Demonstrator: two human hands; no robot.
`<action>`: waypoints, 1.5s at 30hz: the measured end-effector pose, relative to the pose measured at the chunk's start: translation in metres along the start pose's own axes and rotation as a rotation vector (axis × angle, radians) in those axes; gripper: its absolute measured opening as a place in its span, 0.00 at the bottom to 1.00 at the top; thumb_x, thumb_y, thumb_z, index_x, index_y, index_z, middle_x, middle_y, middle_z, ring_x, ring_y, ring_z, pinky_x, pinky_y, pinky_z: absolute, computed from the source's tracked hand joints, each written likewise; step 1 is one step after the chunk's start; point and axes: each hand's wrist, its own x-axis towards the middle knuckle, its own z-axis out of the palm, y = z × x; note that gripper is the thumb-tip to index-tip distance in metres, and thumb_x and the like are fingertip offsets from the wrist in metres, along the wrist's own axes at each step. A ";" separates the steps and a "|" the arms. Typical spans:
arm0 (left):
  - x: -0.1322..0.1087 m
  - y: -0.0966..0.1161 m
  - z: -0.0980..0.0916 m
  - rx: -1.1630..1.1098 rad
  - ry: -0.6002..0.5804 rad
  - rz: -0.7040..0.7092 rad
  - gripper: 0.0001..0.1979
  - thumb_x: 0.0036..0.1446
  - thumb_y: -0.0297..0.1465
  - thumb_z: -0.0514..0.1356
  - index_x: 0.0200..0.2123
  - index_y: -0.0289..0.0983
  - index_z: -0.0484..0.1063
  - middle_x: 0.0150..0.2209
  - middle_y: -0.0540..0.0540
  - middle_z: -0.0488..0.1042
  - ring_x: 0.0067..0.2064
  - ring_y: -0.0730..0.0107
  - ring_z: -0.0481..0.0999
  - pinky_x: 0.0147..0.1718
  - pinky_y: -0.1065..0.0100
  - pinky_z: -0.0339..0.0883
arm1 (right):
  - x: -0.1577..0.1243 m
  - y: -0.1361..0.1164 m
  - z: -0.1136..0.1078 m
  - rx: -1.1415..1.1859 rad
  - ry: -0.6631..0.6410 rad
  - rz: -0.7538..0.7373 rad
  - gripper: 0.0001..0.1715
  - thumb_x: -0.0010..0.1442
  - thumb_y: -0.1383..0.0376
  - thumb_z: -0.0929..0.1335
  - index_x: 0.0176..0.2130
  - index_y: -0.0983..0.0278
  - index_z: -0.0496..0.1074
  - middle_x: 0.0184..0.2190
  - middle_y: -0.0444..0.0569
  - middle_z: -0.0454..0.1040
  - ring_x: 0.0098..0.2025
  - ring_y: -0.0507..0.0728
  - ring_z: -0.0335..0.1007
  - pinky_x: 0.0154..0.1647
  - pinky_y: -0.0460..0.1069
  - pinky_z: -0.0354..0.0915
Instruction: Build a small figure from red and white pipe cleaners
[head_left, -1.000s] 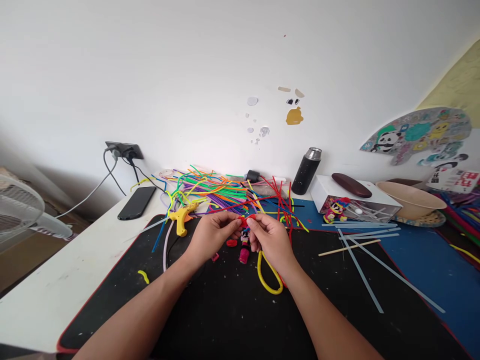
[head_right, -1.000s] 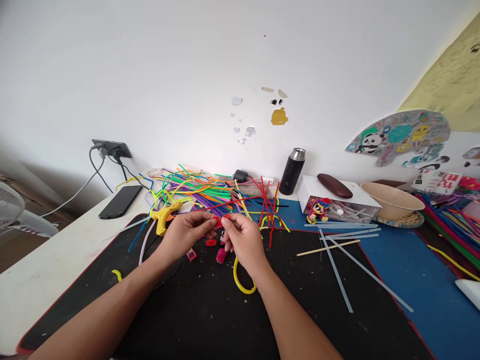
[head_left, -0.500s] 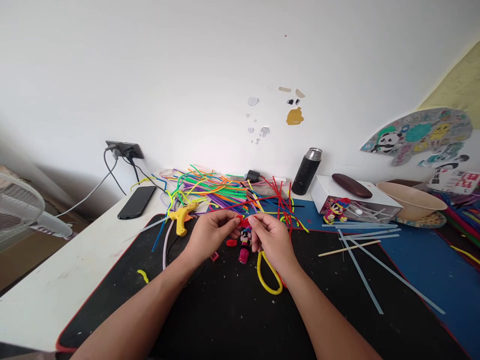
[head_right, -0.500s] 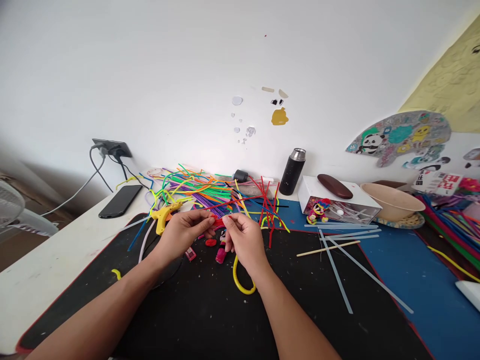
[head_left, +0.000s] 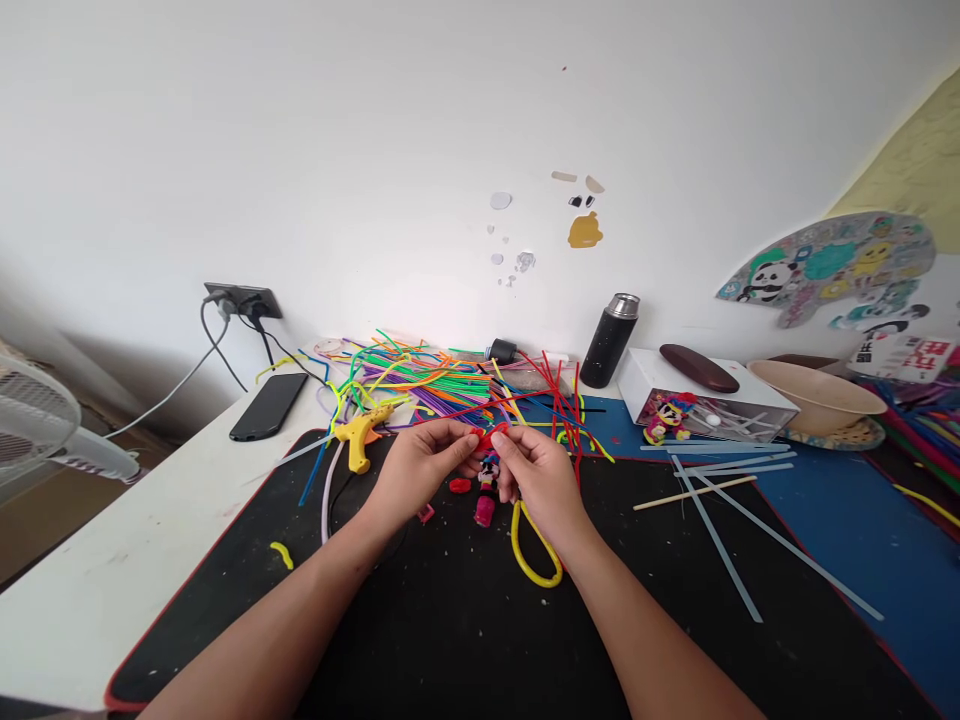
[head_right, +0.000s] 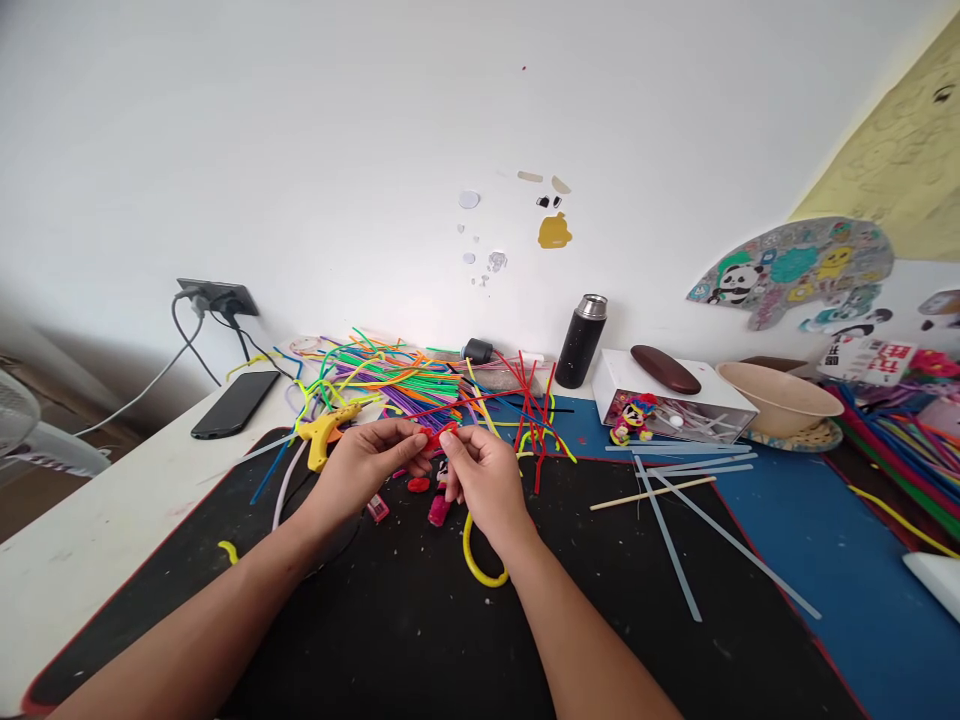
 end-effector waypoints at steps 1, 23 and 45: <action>0.001 0.000 -0.001 -0.024 -0.013 -0.013 0.22 0.51 0.49 0.72 0.34 0.36 0.78 0.28 0.46 0.82 0.29 0.64 0.82 0.34 0.63 0.80 | 0.000 0.000 0.000 -0.010 0.011 -0.004 0.23 0.61 0.47 0.73 0.31 0.62 0.71 0.14 0.37 0.65 0.14 0.49 0.63 0.17 0.43 0.59; -0.007 -0.015 0.002 0.714 0.123 0.746 0.05 0.66 0.28 0.62 0.41 0.38 0.80 0.36 0.45 0.84 0.36 0.67 0.83 0.39 0.70 0.75 | 0.002 0.007 0.000 0.160 -0.003 0.071 0.18 0.60 0.51 0.73 0.32 0.63 0.72 0.18 0.38 0.69 0.15 0.49 0.65 0.15 0.42 0.56; 0.001 -0.001 0.005 -0.163 0.016 -0.060 0.22 0.42 0.44 0.79 0.33 0.34 0.79 0.26 0.49 0.81 0.27 0.70 0.80 0.31 0.70 0.76 | -0.001 -0.003 0.002 0.215 -0.014 0.081 0.19 0.57 0.51 0.76 0.33 0.64 0.73 0.16 0.38 0.69 0.15 0.49 0.63 0.15 0.43 0.55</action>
